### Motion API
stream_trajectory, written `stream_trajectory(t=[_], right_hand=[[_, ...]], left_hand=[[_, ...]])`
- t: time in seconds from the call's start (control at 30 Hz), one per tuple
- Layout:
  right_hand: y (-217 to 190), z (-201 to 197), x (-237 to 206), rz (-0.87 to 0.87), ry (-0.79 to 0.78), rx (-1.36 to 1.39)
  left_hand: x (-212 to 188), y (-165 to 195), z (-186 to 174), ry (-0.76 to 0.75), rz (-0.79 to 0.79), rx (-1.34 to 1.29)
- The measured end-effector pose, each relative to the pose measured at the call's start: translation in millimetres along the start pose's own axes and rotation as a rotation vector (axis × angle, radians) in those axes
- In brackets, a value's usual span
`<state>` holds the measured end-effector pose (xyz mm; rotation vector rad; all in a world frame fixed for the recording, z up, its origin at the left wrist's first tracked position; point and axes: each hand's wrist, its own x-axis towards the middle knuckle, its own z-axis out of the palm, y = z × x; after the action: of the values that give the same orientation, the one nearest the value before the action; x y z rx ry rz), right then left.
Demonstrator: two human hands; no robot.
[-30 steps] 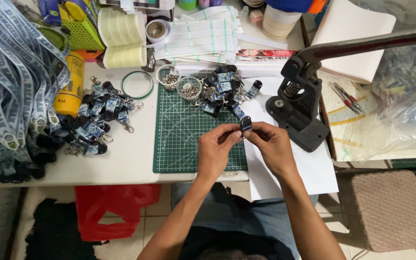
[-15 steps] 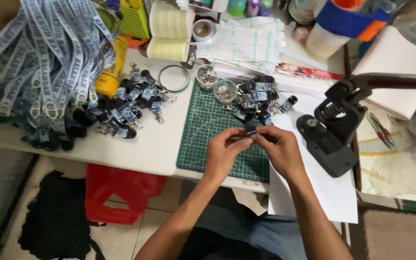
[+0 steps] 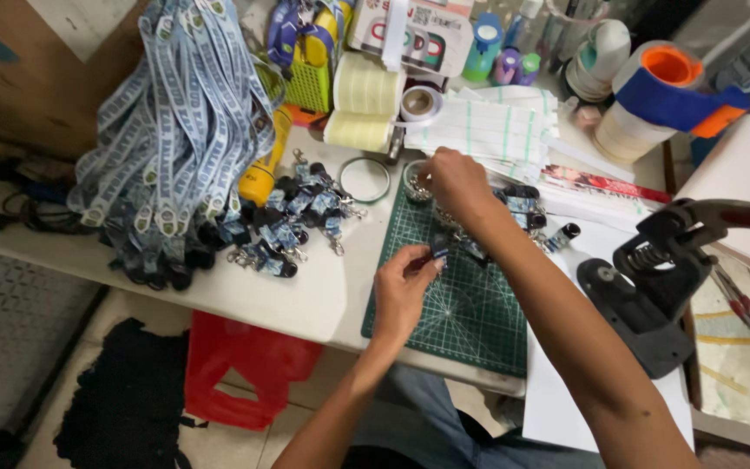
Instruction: The person assembles keychains by attaching metal rings to fabric pieces and using a manual press to secure the components. They repeatedly pick up fabric and rings, align them, and operate the press to complete each unit.
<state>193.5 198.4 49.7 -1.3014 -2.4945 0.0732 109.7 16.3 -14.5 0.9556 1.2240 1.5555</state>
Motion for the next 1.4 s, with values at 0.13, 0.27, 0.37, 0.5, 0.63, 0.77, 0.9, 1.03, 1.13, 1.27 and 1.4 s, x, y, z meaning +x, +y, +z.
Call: stream_trajectory(t=[0.13, 0.27, 0.37, 0.5, 0.63, 0.77, 0.9, 1.03, 1.13, 1.27, 1.4], right_hand=[[3.8, 25.8, 17.7, -0.012, -0.094, -0.186], [3.9, 25.9, 20.7, 0.019, -0.100, -0.212], [3.9, 18.1, 19.2, 0.071, -0.173, -0.160], [-2.2, 1.5, 13.3, 0.091, -0.134, -0.038], [-5.7, -17.6, -4.6, 0.078, 0.076, 0.099], [5.5, -37.2, -54.2, 0.310, 0.075, 0.543], [19.5, -50.5, -132.1, 0.458, 0.054, 1.035], [15.8, -60.6, -197.7, 0.554, 0.100, 1.283], [5.1, -72.0, -224.1, 0.575, 0.086, 1.407], [-5.9, -89.9, -238.8, 0.659, 0.065, 1.430], [-10.7, -99.1, -245.1, 0.539, 0.123, 1.423]], left_hand=[[-0.9, 5.4, -0.1, -0.020, -0.019, 0.020], [-1.4, 3.3, 1.2, -0.036, 0.005, 0.006], [-1.0, 0.9, 1.1, -0.051, 0.015, -0.026], [1.4, 1.3, 0.0, -0.041, 0.016, -0.022], [2.5, 1.6, -0.9, -0.044, 0.004, -0.060], [2.9, -3.5, -5.0, -0.069, -0.016, -0.092], [7.6, -8.2, -11.9, -0.111, -0.065, -0.257], [2.3, -7.4, -12.6, -0.126, -0.393, -0.651], [-10.7, -4.4, 1.9, -0.297, -0.476, -0.823], [-25.5, 1.9, 22.6, -0.393, -0.666, -0.930], [-35.5, 4.3, 31.5, -0.504, -0.756, -1.017]])
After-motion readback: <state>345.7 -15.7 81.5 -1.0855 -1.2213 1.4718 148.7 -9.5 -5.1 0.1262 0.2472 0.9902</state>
